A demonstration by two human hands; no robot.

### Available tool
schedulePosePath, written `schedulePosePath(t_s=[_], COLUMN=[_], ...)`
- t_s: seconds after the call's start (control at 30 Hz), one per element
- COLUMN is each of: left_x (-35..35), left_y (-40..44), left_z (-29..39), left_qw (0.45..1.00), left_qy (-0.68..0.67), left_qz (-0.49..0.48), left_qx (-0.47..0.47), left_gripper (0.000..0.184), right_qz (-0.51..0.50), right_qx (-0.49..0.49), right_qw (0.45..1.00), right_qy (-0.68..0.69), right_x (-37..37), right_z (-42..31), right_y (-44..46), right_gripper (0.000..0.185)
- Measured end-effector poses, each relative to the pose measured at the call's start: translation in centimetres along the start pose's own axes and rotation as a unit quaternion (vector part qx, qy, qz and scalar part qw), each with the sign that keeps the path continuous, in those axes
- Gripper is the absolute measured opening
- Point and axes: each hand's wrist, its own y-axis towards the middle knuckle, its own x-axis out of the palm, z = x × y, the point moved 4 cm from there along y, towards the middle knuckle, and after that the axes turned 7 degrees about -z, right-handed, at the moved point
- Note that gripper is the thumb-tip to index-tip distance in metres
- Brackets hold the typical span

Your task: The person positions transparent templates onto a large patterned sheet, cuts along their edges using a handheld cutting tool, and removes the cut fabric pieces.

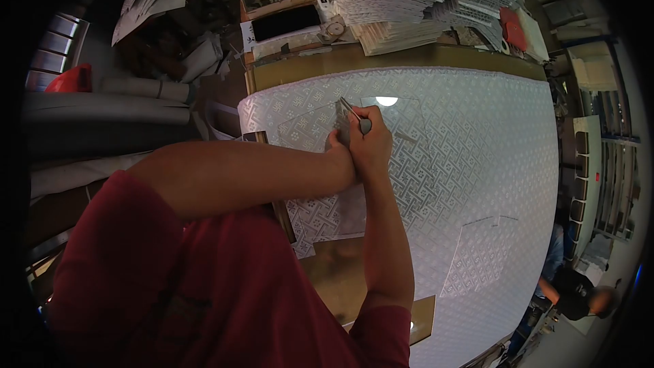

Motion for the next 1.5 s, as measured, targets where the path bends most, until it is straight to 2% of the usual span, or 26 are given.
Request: schedulePosePath(t_s=[0.13,0.17,0.23,0.27,0.33,0.37,0.4,0.43,0.47,0.5,0.53,0.63,0.77,0.83,0.93,1.0,1.07,1.13,1.17,1.23,1.27,1.33,1.37,1.4,1.47,1.5], left_x=[-0.4,-0.6,0.0,-0.1,-0.6,-1.1,-1.9,-2.7,-3.6,-4.0,-4.1,-4.2,-4.1,-4.1,-4.1,-3.8,-3.9,-3.5,-3.0,-2.5,-1.9,-1.4,-1.7,-1.7,-1.9,-3.3], left_y=[0.2,0.7,1.0,0.4,-2.6,-4.3,-6.1,-8.1,-10.5,-11.6,-11.5,-11.8,-12.2,-11.6,-10.1,-8.7,-8.0,-7.4,-7.1,-6.2,-5.2,-4.1,-5.8,-7.4,-7.3,-10.5], left_z=[-0.2,-0.2,-0.6,-0.6,-0.7,-0.9,-1.3,-1.8,-2.0,-2.0,-2.1,-2.1,-1.8,-2.0,-1.3,-0.9,-1.1,-0.9,-0.8,-0.7,-1.1,-1.8,-2.2,-2.8,-3.0,-2.8], left_qw=[1.0,0.999,0.997,0.996,0.985,0.974,0.96,0.96,0.974,0.982,0.982,0.983,0.986,0.987,0.987,0.989,0.988,0.985,0.987,0.984,0.988,0.971,0.978,0.982,0.985,0.981], left_qy=[-0.021,-0.041,-0.065,-0.081,-0.114,-0.129,-0.144,-0.147,-0.102,-0.056,-0.059,-0.069,-0.052,-0.044,-0.05,-0.062,-0.069,-0.078,-0.05,-0.003,-0.082,-0.23,-0.185,-0.135,-0.109,-0.122], left_qz=[0.018,-0.005,-0.031,0.023,0.131,0.184,0.237,0.233,0.186,0.138,0.135,0.123,0.108,0.108,0.068,0.066,0.068,0.073,0.085,0.114,0.093,0.053,0.076,0.099,0.097,0.123], left_qx=[0.003,-0.005,-0.015,-0.002,0.023,0.035,0.047,0.045,0.082,0.12,0.117,0.121,0.119,0.11,0.133,0.12,0.123,0.132,0.129,0.135,0.096,0.03,0.056,0.084,0.089,0.086], left_gripper=[0.065,0.067,0.069,0.068,0.067,0.066,0.065,0.065,0.06,0.061,0.061,0.069,0.073,0.074,0.074,0.093,0.087,0.082,0.076,0.072,0.071,0.07,0.069,0.069,0.06,0.056], right_qz=[-0.002,-0.004,-0.048,-0.053,-0.155,-0.16,-0.228,-0.295,-0.299,-0.359,-0.416,-0.468,-0.492,-0.517,-0.553,-0.563,-0.573,-0.572,-0.566,-0.461,-0.445,-0.233,-0.141,-0.043,0.106,0.146], right_qx=[-0.011,-0.013,0.042,0.043,0.012,0.013,-0.003,-0.02,-0.019,-0.026,-0.034,-0.041,-0.03,-0.097,-0.135,-0.166,-0.198,-0.162,-0.159,-0.116,-0.109,0.016,-0.006,-0.03,0.036,0.067], right_qw=[1.0,1.0,0.998,0.997,0.988,0.987,0.973,0.955,0.954,0.933,0.909,0.883,0.869,0.85,0.821,0.808,0.795,0.804,0.809,0.88,0.889,0.959,0.978,0.989,0.972,0.956], right_qy=[0.006,0.008,0.027,0.03,0.002,0.006,0.018,0.03,0.034,0.015,-0.005,-0.006,0.041,0.038,0.047,0.041,0.031,0.005,-0.004,0.024,0.006,0.162,0.153,0.139,0.208,0.245], right_x=[-0.2,-0.3,-0.8,-1.5,-2.5,-3.1,-3.2,-3.0,-3.2,-3.0,-2.6,-1.7,-0.1,1.9,6.6,9.2,9.8,9.3,8.8,6.7,5.6,1.9,0.2,-1.4,-4.2,-4.6], right_z=[-0.2,-0.2,0.3,0.4,0.2,0.3,0.3,0.1,-0.2,-0.6,-1.0,-1.4,-0.8,-1.9,-4.0,-5.8,-7.0,-7.2,-7.3,-6.9,-6.7,-5.8,-5.0,-4.2,-3.0,-0.6], right_y=[0.3,0.7,1.7,2.6,5.0,6.4,7.6,8.7,10.0,11.0,11.8,13.3,13.6,13.2,11.3,9.7,9.0,8.4,7.6,6.4,5.1,2.8,1.3,-0.5,-5.0,-7.4], right_gripper=[0.016,0.016,0.015,0.015,0.014,0.014,0.013,0.013,0.013,0.012,0.013,0.014,0.016,0.016,0.017,0.017,0.017,0.016,0.016,0.016,0.016,0.017,0.016,0.016,0.015,0.017])
